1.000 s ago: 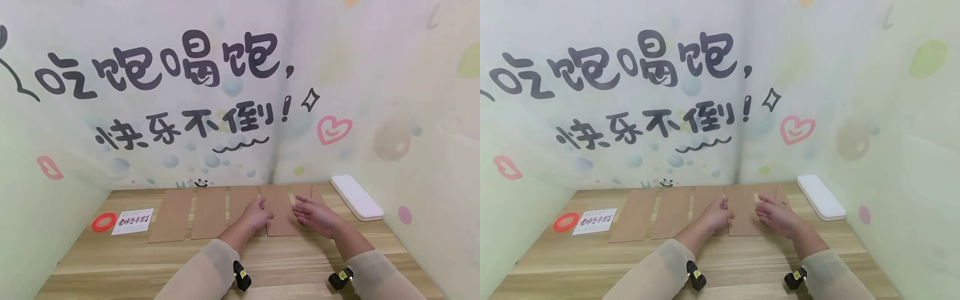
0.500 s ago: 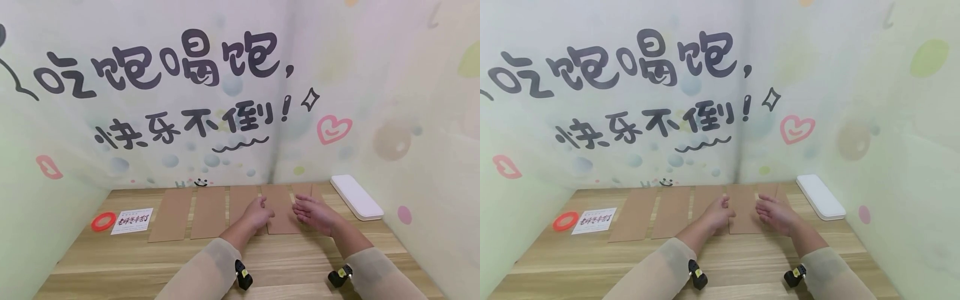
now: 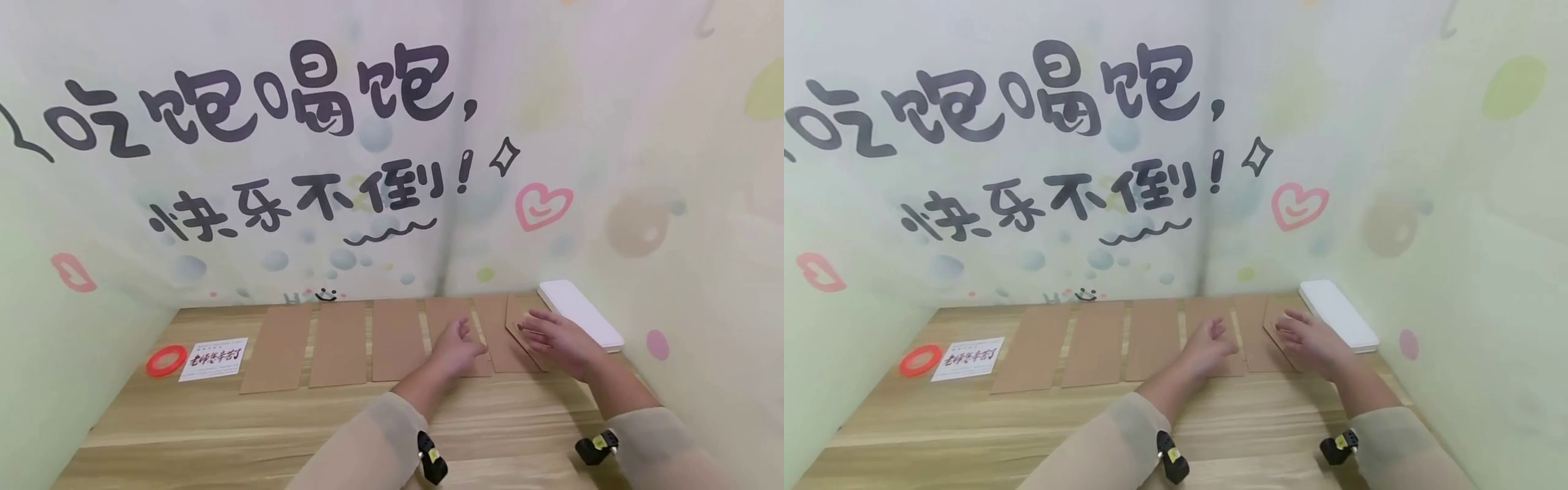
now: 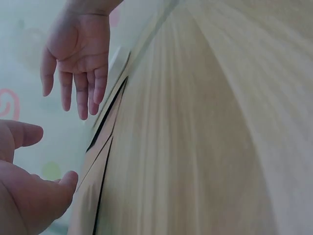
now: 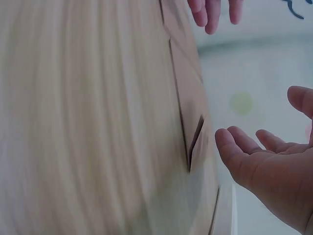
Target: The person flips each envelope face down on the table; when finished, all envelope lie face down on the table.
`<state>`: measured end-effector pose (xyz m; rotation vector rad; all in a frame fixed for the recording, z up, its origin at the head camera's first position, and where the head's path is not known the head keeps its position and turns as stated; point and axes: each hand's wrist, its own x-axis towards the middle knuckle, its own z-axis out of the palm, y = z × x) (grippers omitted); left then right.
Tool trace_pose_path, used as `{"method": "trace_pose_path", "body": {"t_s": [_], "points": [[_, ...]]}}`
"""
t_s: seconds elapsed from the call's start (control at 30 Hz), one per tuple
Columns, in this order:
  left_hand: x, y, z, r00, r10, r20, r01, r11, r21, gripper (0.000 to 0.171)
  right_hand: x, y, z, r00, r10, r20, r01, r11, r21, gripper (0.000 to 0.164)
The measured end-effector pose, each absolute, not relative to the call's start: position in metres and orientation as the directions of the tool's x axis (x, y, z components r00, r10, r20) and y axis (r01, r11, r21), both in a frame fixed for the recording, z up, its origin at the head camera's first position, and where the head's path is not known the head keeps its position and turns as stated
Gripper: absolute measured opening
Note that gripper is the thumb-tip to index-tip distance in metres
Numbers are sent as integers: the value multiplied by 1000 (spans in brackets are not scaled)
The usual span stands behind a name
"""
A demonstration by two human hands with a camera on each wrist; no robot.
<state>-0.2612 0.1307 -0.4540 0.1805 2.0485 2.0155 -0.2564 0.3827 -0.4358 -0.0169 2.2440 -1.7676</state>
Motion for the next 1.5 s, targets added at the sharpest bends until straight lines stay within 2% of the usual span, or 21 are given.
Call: {"method": "trace_pose_path", "body": {"t_s": [0.5, 0.9, 1.23, 1.4, 1.5], "points": [[-251, 175, -451, -935, 311, -173, -184, -7, 983, 74, -257, 420, -442, -948, -133, -289, 231, 338, -912, 82], [-251, 179, -453, -939, 298, -173, -181, 2, 983, 68, -261, 428, -448, -963, -105, -246, 212, 261, -942, 71], [-245, 181, -451, -937, 318, -142, -134, 46, 990, 66, -258, 418, -440, -976, -152, -155, 116, 236, -965, 67], [-243, 186, -446, -936, 322, -139, -119, 81, 990, 65, -253, 405, -433, -972, -177, -151, 120, 178, -977, 67], [-241, 189, -441, -931, 334, -151, -136, 67, 988, 66, -250, 399, -431, -968, -184, -171, 147, 140, -979, 62]]}}
